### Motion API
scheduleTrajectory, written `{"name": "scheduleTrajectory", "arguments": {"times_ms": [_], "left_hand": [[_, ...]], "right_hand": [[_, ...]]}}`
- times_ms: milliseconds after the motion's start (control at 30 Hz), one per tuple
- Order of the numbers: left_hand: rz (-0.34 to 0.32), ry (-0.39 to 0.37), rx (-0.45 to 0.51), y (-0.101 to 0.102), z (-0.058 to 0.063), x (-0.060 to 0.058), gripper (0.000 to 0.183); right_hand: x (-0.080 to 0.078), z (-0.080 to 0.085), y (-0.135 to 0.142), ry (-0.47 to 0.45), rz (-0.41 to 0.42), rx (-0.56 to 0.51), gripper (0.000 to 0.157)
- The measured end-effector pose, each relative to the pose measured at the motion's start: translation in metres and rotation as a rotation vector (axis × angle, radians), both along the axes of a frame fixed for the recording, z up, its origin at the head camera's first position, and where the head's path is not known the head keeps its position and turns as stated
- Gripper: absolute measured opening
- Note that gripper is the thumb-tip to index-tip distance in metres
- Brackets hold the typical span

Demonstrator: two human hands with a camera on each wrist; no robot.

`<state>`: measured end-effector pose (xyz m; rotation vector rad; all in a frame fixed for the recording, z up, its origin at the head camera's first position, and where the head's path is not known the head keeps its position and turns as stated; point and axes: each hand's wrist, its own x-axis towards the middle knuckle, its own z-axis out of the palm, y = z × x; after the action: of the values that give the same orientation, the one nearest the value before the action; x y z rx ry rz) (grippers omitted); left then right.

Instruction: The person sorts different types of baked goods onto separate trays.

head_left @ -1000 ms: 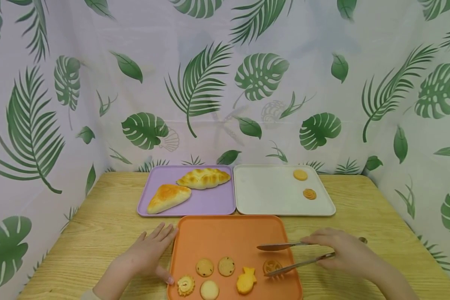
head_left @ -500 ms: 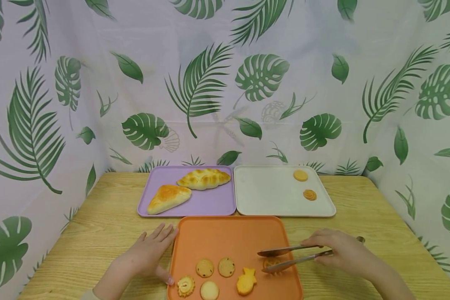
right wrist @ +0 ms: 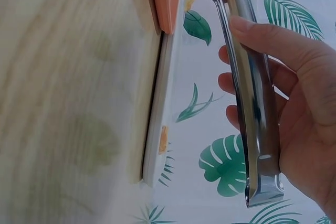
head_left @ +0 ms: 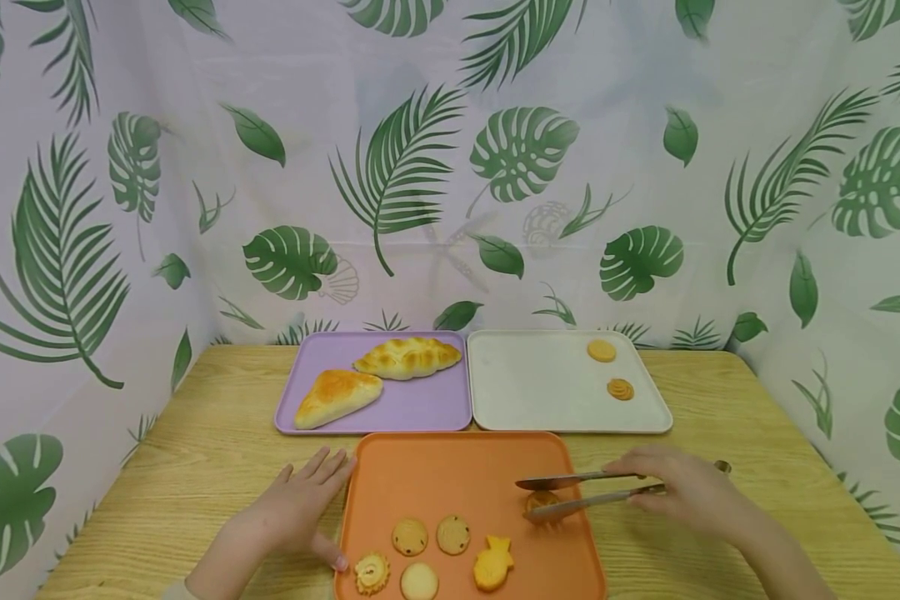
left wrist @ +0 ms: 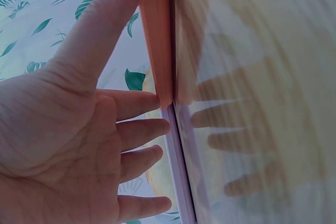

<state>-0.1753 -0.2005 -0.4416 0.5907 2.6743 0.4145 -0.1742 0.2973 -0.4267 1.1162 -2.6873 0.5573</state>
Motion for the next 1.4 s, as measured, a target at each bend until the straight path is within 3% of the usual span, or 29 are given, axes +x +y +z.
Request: {"name": "scheduleTrajectory", "arguments": {"times_ms": [600, 867, 1400], "left_hand": [[-0.013, -0.001, -0.004, 0.000, -0.002, -0.002, 0.125], [-0.010, -0.010, -0.007, -0.001, 0.000, -0.001, 0.122], [-0.002, 0.001, -0.010, -0.001, -0.002, -0.001, 0.123]], "right_hand": [[-0.040, 0.026, 0.025, 0.091, -0.188, 0.006, 0.040], [-0.068, 0.029, 0.037, -0.018, -0.284, 0.028, 0.038], [-0.128, 0.009, 0.043, -0.166, -0.516, 0.128, 0.047]]}}
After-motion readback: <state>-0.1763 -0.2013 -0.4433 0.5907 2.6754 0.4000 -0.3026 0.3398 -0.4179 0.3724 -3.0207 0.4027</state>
